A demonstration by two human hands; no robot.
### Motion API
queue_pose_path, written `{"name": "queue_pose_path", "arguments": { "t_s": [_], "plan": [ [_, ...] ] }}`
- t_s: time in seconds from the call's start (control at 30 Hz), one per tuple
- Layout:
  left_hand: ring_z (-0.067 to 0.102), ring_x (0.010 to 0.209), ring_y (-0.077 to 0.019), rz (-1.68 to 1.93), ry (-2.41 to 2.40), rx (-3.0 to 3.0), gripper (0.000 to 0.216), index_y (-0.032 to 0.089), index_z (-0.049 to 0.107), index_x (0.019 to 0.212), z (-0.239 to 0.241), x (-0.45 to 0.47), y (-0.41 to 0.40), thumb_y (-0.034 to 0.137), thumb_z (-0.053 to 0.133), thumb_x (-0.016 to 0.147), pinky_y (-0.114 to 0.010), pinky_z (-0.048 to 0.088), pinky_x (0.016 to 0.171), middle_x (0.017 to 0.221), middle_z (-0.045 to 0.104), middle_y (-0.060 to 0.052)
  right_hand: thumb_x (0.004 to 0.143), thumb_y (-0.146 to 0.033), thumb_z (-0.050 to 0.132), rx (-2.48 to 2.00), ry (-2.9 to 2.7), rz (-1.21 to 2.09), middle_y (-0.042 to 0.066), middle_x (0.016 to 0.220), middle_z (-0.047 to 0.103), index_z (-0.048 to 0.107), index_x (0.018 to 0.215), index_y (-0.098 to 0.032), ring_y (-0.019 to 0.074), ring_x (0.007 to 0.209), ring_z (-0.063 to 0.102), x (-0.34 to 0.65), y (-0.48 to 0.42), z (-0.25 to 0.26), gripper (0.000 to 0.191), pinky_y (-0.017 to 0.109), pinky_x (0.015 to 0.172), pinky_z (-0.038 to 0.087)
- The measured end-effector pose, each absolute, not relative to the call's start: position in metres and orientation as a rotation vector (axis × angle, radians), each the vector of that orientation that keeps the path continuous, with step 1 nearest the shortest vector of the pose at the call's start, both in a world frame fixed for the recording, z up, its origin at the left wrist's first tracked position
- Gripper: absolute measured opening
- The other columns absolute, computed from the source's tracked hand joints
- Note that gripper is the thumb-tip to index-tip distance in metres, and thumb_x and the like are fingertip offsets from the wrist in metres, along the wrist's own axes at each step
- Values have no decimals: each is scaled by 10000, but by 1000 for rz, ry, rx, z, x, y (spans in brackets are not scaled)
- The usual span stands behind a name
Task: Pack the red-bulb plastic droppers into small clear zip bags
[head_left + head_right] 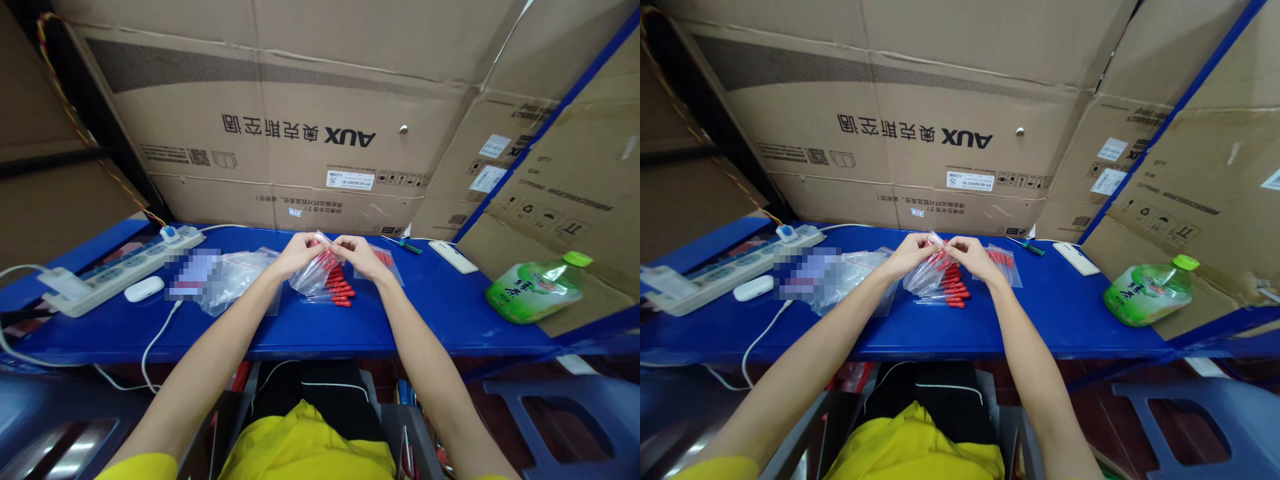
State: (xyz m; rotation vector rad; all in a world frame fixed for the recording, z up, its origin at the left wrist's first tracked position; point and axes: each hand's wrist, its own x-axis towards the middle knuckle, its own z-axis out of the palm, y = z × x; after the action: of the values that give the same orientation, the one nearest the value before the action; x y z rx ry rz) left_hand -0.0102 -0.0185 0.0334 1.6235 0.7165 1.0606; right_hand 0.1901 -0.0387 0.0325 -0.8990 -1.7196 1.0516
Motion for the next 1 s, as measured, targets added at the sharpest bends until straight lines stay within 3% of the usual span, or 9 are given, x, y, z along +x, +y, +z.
{"name": "queue_pose_path", "arguments": {
  "t_s": [0.23,1.0],
  "plan": [
    [615,683,-154,1063,721,1614,376,140,746,784,35,-8,-21,499,852,750,-268,464,678,759,730,-41,858,-664,720,-893,-1805,1002,-36,695,529,602,794,-199,123,628,450,193,-39,32,484,263,599,369],
    [607,654,-148,1255,785,1388,306,153,761,827,33,-9,-16,440,842,757,-270,476,654,765,735,-39,798,-690,764,-945,-1645,866,-22,642,574,604,760,-216,135,589,492,191,-41,36,502,287,595,427]
  ]
}}
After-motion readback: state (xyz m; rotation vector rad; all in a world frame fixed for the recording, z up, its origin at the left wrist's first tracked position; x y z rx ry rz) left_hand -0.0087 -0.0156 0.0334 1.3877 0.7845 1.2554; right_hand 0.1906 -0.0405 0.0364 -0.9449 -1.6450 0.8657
